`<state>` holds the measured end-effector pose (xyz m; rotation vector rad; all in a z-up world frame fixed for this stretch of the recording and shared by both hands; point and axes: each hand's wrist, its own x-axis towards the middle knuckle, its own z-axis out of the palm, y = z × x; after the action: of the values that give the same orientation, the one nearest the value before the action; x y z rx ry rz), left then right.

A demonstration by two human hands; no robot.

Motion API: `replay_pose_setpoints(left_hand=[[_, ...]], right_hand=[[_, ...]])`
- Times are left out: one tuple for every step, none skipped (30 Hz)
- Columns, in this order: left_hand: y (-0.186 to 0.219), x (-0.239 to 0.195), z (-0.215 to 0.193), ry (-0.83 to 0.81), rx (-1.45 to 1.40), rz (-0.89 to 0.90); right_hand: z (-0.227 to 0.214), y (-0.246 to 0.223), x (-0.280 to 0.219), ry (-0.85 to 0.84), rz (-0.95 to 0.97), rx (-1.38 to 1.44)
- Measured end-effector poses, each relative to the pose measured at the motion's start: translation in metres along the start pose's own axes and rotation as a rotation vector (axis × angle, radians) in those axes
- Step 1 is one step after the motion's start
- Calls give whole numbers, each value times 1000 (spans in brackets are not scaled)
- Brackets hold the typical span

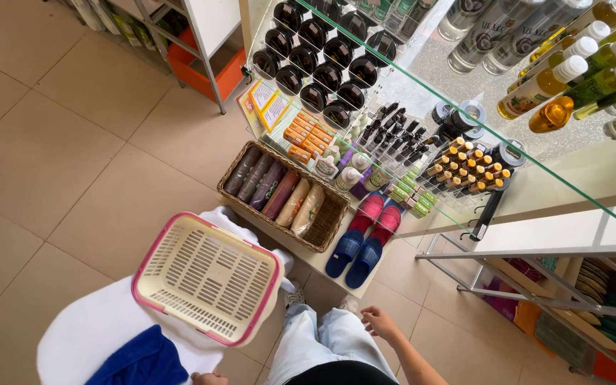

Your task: Selecting small bottles from a retail shelf, placing them in a basket, and then cleaning them with a cloth.

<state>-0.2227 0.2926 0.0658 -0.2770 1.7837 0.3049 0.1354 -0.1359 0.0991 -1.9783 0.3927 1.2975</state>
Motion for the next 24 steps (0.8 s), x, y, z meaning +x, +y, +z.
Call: replay_pose_setpoints(left_hand=[[1,6,10,7,-6,-4],[1,13,21,15,-12,-9],[0,17,20,15,-13,-11],[-1,20,19,20,-49,93],[-1,24,18,24,-87,198],[0,25,15,25,-90,197],[2,25,12,-103,12,202],[3,26,8,-230,115,210],[-1,25,10,-231,110,209],[-6,25,11,-200,111,273],[-12,25,11,-169,113,335],[-20,26,18,-168,109,332],[-31,29,21,-186,258,451],[-41,32,23,-204,408,568],[-59,32,34,-200,403,568],[-77,32,46,-151,834,814],[-94,32,56,-94,1276,1042],[-120,27,64,-88,1273,1039],[-148,22,74,-300,1262,928],[-174,17,84,-508,1240,812],[-201,18,83,-502,1233,812],[-227,18,83,-604,1422,854],[-252,17,88,-708,1608,896],[-252,16,92,-703,1598,901]], right_hand=[[-2,-4,-6,8,-22,-37],[-3,-9,-13,15,-43,-75],[-8,-6,-13,16,-42,-78],[-13,-3,-14,20,-39,-89],[-17,-2,-13,24,-38,-102],[-23,4,-13,23,-39,-105],[-29,9,-13,39,-28,-103],[-35,14,-12,55,-17,-100],[-39,18,-15,54,-20,-104],[-43,23,-17,62,-10,-98],[-48,28,-21,71,2,-92],[-49,32,-22,71,1,-97],[-51,39,-26,67,-7,-85],[-53,47,-29,63,-16,-73],[-53,57,-29,59,-16,-78],[-54,67,-29,56,-15,-90],[-53,78,-30,53,-12,-102],[-50,88,-34,48,-10,-106],[-48,96,-38,32,18,-122],[-46,104,-41,16,46,-138],[-44,116,-42,11,44,-145],[-41,129,-44,-15,72,-179],[-40,137,-43,-39,95,-215],[-38,146,-41,-43,88,-223]])
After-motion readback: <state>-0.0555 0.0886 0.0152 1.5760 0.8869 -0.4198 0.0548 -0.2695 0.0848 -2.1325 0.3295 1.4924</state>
